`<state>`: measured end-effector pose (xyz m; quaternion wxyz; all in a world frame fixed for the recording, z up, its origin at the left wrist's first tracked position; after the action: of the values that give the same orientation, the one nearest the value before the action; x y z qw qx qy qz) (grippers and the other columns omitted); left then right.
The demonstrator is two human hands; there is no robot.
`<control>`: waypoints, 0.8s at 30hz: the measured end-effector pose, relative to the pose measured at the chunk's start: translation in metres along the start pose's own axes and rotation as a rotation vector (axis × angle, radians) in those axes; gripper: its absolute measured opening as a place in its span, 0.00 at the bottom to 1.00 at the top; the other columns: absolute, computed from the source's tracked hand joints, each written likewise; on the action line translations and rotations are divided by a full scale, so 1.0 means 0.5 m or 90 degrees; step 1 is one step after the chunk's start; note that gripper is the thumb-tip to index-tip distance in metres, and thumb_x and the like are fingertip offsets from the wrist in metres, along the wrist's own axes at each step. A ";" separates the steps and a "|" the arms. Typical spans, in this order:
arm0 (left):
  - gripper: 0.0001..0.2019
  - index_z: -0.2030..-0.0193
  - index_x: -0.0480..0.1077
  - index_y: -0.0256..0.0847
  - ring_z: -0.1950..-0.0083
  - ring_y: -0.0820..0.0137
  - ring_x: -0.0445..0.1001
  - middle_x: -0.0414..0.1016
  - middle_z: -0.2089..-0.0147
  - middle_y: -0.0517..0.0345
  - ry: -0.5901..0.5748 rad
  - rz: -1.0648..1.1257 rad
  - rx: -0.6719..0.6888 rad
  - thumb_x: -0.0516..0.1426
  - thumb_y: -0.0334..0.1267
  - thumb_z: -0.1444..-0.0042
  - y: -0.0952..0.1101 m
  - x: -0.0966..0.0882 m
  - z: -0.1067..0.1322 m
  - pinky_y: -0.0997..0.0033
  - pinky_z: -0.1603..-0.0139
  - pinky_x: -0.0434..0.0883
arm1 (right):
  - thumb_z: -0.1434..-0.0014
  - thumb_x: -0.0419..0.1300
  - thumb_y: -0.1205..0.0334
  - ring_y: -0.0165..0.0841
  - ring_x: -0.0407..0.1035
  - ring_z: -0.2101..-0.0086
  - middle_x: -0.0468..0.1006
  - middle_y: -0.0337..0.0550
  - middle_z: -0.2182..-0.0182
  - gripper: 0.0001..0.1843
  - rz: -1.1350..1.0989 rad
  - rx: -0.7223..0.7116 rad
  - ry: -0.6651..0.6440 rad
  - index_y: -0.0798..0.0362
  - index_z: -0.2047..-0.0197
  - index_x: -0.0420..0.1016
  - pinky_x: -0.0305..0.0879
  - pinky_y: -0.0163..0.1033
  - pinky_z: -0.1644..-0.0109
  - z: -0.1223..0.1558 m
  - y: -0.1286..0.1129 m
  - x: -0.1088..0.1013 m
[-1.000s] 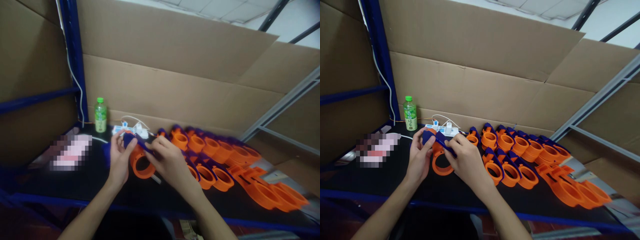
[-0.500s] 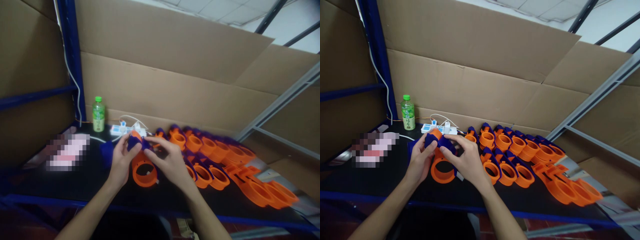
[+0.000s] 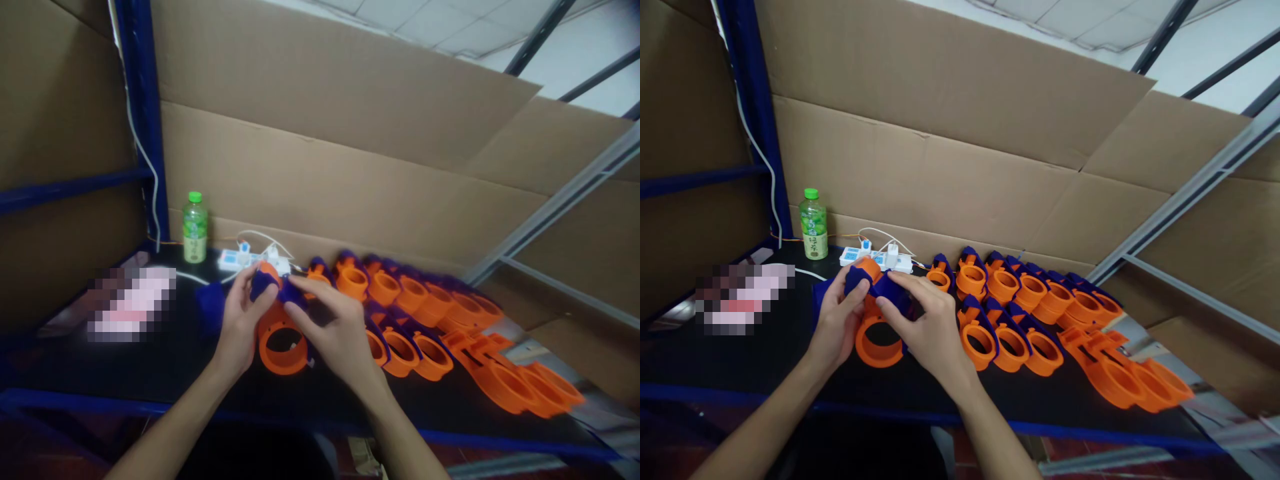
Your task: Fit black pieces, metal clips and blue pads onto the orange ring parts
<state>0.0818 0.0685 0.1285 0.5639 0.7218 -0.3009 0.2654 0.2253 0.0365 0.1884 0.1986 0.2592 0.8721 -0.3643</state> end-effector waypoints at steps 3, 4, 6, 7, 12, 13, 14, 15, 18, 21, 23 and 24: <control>0.23 0.45 0.72 0.45 0.41 0.59 0.75 0.76 0.44 0.50 -0.017 0.015 -0.021 0.69 0.40 0.47 -0.003 0.002 0.000 0.62 0.43 0.73 | 0.40 0.67 0.59 0.39 0.79 0.56 0.84 0.43 0.52 0.16 -0.012 0.033 -0.012 0.46 0.47 0.81 0.76 0.46 0.50 0.002 0.000 0.007; 0.23 0.45 0.72 0.45 0.42 0.59 0.76 0.76 0.44 0.50 -0.022 0.020 -0.026 0.69 0.40 0.47 -0.003 0.003 0.000 0.61 0.44 0.74 | 0.39 0.66 0.58 0.38 0.79 0.58 0.84 0.43 0.53 0.16 -0.018 0.048 -0.018 0.47 0.47 0.81 0.76 0.45 0.52 0.002 0.002 0.008; 0.24 0.44 0.71 0.46 0.45 0.58 0.77 0.76 0.45 0.49 -0.033 0.022 -0.032 0.68 0.41 0.47 -0.003 0.005 -0.001 0.61 0.47 0.75 | 0.39 0.66 0.58 0.38 0.79 0.59 0.84 0.44 0.54 0.16 -0.030 0.067 -0.023 0.47 0.48 0.81 0.76 0.45 0.53 0.002 0.006 0.008; 0.24 0.44 0.71 0.46 0.45 0.58 0.77 0.77 0.45 0.49 -0.037 0.018 -0.032 0.69 0.41 0.48 -0.003 0.005 -0.001 0.61 0.48 0.76 | 0.39 0.66 0.58 0.38 0.79 0.59 0.84 0.44 0.54 0.16 -0.037 0.072 -0.025 0.47 0.48 0.81 0.76 0.45 0.52 0.001 0.008 0.007; 0.32 0.42 0.71 0.46 0.46 0.59 0.78 0.77 0.44 0.50 -0.047 -0.041 0.003 0.72 0.36 0.54 -0.002 0.000 0.001 0.64 0.48 0.75 | 0.43 0.70 0.57 0.36 0.77 0.57 0.82 0.44 0.53 0.18 -0.167 0.130 -0.065 0.48 0.49 0.80 0.75 0.41 0.53 0.001 0.020 0.005; 0.32 0.42 0.71 0.46 0.44 0.58 0.77 0.76 0.43 0.49 -0.060 -0.053 0.014 0.72 0.35 0.56 -0.002 -0.002 0.001 0.64 0.46 0.75 | 0.44 0.70 0.57 0.35 0.77 0.58 0.82 0.43 0.54 0.18 -0.212 0.153 -0.060 0.48 0.50 0.79 0.75 0.40 0.53 0.003 0.024 0.005; 0.33 0.42 0.72 0.45 0.42 0.57 0.75 0.76 0.41 0.48 -0.078 -0.064 0.028 0.73 0.35 0.57 -0.002 -0.004 0.002 0.64 0.44 0.74 | 0.44 0.70 0.57 0.34 0.76 0.58 0.81 0.43 0.54 0.18 -0.254 0.176 -0.047 0.48 0.50 0.79 0.75 0.39 0.53 0.005 0.029 0.006; 0.34 0.42 0.73 0.45 0.40 0.56 0.74 0.75 0.40 0.48 -0.099 -0.073 0.042 0.73 0.35 0.58 -0.003 -0.006 0.003 0.64 0.43 0.73 | 0.44 0.70 0.56 0.33 0.76 0.57 0.81 0.43 0.55 0.18 -0.290 0.200 -0.034 0.48 0.50 0.78 0.74 0.38 0.53 0.008 0.033 0.006; 0.37 0.42 0.74 0.46 0.40 0.53 0.74 0.75 0.40 0.47 -0.152 -0.094 0.080 0.75 0.37 0.62 -0.003 -0.011 0.006 0.62 0.42 0.72 | 0.47 0.72 0.55 0.34 0.76 0.57 0.81 0.42 0.58 0.18 -0.368 0.260 -0.024 0.48 0.53 0.79 0.74 0.39 0.51 0.018 0.038 0.007; 0.39 0.43 0.75 0.46 0.42 0.50 0.75 0.76 0.42 0.45 -0.185 -0.108 0.100 0.77 0.40 0.67 0.000 -0.015 0.010 0.59 0.43 0.73 | 0.50 0.74 0.53 0.35 0.76 0.60 0.82 0.43 0.60 0.19 -0.433 0.291 -0.025 0.49 0.56 0.80 0.74 0.39 0.53 0.026 0.031 0.005; 0.41 0.42 0.75 0.46 0.44 0.49 0.76 0.76 0.43 0.45 -0.210 -0.124 0.113 0.77 0.40 0.69 0.007 -0.017 0.012 0.58 0.44 0.73 | 0.51 0.74 0.52 0.35 0.76 0.61 0.82 0.43 0.61 0.18 -0.447 0.293 -0.017 0.50 0.58 0.80 0.73 0.38 0.55 0.028 0.024 0.003; 0.42 0.42 0.74 0.47 0.45 0.48 0.76 0.76 0.44 0.45 -0.228 -0.133 0.117 0.77 0.40 0.69 0.011 -0.017 0.013 0.57 0.44 0.74 | 0.50 0.74 0.51 0.34 0.75 0.62 0.81 0.43 0.61 0.18 -0.444 0.291 -0.015 0.50 0.60 0.80 0.73 0.38 0.56 0.029 0.021 0.001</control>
<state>0.0724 0.0622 0.1244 0.4574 0.8332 -0.2944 0.0996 0.2334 0.0324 0.1730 0.0108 -0.0185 0.8019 -0.5971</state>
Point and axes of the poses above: each hand's wrist, its own z-axis away from the middle knuckle, its own x-axis out of the palm, y = z × x, the point moved 1 cm from there along -z, towards the middle knuckle
